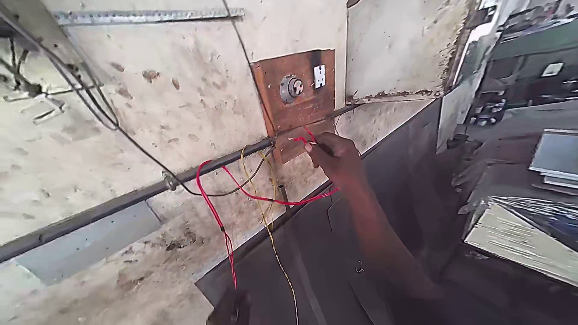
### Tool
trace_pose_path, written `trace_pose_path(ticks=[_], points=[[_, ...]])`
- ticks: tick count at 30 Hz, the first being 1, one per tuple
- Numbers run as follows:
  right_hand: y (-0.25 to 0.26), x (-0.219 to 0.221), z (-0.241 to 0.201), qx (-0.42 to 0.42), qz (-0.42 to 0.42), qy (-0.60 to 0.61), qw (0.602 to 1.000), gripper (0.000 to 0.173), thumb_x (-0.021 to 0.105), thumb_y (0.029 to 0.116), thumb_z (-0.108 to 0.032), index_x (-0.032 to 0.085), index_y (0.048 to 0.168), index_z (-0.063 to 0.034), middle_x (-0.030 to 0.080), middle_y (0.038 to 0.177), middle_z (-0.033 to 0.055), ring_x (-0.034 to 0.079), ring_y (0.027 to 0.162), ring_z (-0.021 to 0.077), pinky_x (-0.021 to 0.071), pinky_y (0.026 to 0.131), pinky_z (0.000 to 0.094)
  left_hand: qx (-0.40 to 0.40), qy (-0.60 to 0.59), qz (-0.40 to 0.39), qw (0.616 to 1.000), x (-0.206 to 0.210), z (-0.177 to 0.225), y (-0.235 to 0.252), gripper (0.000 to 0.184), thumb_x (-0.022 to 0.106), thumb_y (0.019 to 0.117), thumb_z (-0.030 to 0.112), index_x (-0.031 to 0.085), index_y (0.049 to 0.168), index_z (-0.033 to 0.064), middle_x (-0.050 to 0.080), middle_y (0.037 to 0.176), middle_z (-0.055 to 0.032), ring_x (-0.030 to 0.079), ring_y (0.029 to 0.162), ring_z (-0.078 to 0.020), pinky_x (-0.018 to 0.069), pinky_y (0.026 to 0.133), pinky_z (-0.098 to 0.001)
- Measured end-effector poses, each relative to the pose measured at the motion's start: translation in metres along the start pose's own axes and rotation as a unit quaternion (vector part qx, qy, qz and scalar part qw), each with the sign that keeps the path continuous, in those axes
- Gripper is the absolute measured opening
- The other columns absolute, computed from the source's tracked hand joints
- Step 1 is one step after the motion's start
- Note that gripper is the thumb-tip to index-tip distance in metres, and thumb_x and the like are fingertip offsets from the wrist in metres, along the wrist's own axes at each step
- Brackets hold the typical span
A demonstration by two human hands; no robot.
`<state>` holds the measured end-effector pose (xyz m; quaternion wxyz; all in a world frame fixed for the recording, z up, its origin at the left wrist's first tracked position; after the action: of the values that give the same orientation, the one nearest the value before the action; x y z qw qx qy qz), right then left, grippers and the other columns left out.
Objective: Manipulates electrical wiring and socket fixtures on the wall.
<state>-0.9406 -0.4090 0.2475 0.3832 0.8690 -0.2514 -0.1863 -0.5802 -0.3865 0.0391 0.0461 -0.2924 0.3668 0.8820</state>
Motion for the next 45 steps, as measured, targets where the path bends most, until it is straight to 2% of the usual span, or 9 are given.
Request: trace_pose_path(ticks=[4,9,16,22,26,32,36,39,45], points=[[-0.062,0.015,-0.011,-0.024,-0.044,0.03,0.998,0.017,0.066,0.0986,-0.023,0.071,0.107,-0.0098,0.062,0.068,-0.0021,0.055,0.051,0.007,0.0482,0.046,0.0231,0.192,-0.083,0.038,0.977,-0.017,0.079,0.097,0.026,0.06,0.1035,0.031,0.07,0.113,0.0099,0.07,0.104,-0.0015,0.066,0.089,-0.0067,0.0584,0.079,-0.0265],[-0.104,0.022,-0.019,-0.055,-0.098,0.07,0.991,0.015,0.069,0.0981,-0.021,0.071,0.107,-0.0086,0.067,0.074,-0.0015,0.06,0.059,0.0061,0.0519,0.053,0.0219,0.228,-0.134,-0.066,0.962,-0.002,0.132,0.161,0.038,0.067,0.0973,0.034,0.067,0.131,0.0169,0.064,0.125,0.0023,0.061,0.111,-0.0104,0.0544,0.083,-0.0291],[-0.127,0.023,-0.013,-0.017,-0.165,0.147,0.975,0.024,0.075,0.094,-0.015,0.066,0.114,-0.0058,0.068,0.082,-0.0015,0.062,0.069,0.0037,0.0534,0.062,0.0194,0.192,-0.312,-0.166,0.916,0.019,0.133,0.162,0.009,0.07,0.0952,0.012,0.076,0.099,0.0063,0.072,0.093,-0.0035,0.068,0.083,-0.0138,0.0598,0.076,-0.0311],[-0.143,0.033,0.004,0.018,-0.151,0.312,0.938,0.012,0.061,0.1038,-0.014,0.06,0.112,-0.004,0.071,0.085,0.0043,0.062,0.067,0.0039,0.0484,0.057,0.0167,0.015,-0.539,-0.019,0.842,0.021,0.099,0.163,0.014,0.058,0.1025,0.013,0.071,0.097,0.0113,0.067,0.084,-0.003,0.065,0.075,-0.0132,0.0587,0.074,-0.0329],[-0.146,0.047,0.004,0.049,-0.124,0.296,0.946,0.015,0.064,0.1012,-0.011,0.066,0.113,-0.0019,0.071,0.087,0.0017,0.063,0.072,0.0042,0.0528,0.064,0.0201,-0.022,-0.481,-0.1,0.87,0.051,0.107,0.138,0.016,0.07,0.0944,0.011,0.07,0.108,0.003,0.07,0.091,-0.0083,0.068,0.08,-0.0163,0.0598,0.074,-0.0328],[-0.154,0.055,0.003,0.084,-0.122,0.274,0.95,0.022,0.072,0.093,-0.004,0.07,0.114,-0.0001,0.073,0.093,0.0005,0.066,0.079,0.0042,0.0572,0.073,0.0226,0.007,-0.453,-0.093,0.887,0.058,0.113,0.132,0.004,0.073,0.0908,0.0,0.074,0.094,-0.0021,0.072,0.087,-0.0119,0.069,0.073,-0.0163,0.0624,0.067,-0.031],[-0.161,0.053,0.001,0.11,-0.125,0.242,0.956,0.021,0.07,0.0945,-0.006,0.071,0.115,-0.0005,0.075,0.097,-0.0006,0.068,0.081,0.0034,0.0581,0.074,0.0221,0.159,-0.164,-0.04,0.973,0.039,0.115,0.132,0.013,0.073,0.0933,0.019,0.078,0.084,0.0123,0.068,0.084,0.0045,0.064,0.075,-0.0012,0.0553,0.067,-0.0185],[-0.165,0.047,0.002,0.117,-0.108,0.238,0.958,0.018,0.064,0.0999,-0.01,0.071,0.115,-0.0017,0.074,0.095,-0.0002,0.065,0.076,0.0027,0.0553,0.067,0.0195,0.205,-0.037,-0.015,0.978,0.022,0.114,0.131,0.015,0.069,0.0948,0.024,0.08,0.088,0.0166,0.073,0.089,0.007,0.066,0.079,0.001,0.0567,0.07,-0.0207],[-0.171,0.032,0.001,0.102,-0.094,0.255,0.957,0.025,0.05,0.1082,-0.013,0.07,0.117,-0.0018,0.07,0.089,-0.0017,0.058,0.069,0.0001,0.0497,0.062,0.0169,0.147,-0.304,0.077,0.938,-0.035,0.077,0.152,0.006,0.066,0.0966,0.01,0.072,0.095,0.0114,0.07,0.088,0.0054,0.063,0.07,-0.0047,0.0554,0.063,-0.023]])
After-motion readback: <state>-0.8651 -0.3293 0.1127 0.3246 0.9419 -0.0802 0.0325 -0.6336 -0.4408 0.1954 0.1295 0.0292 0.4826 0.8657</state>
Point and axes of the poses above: each hand's wrist, its own y-axis towards the middle knuckle, its own x-axis out of the palm, z = x × y, the point moved 6 cm from there along y, towards the middle knuckle
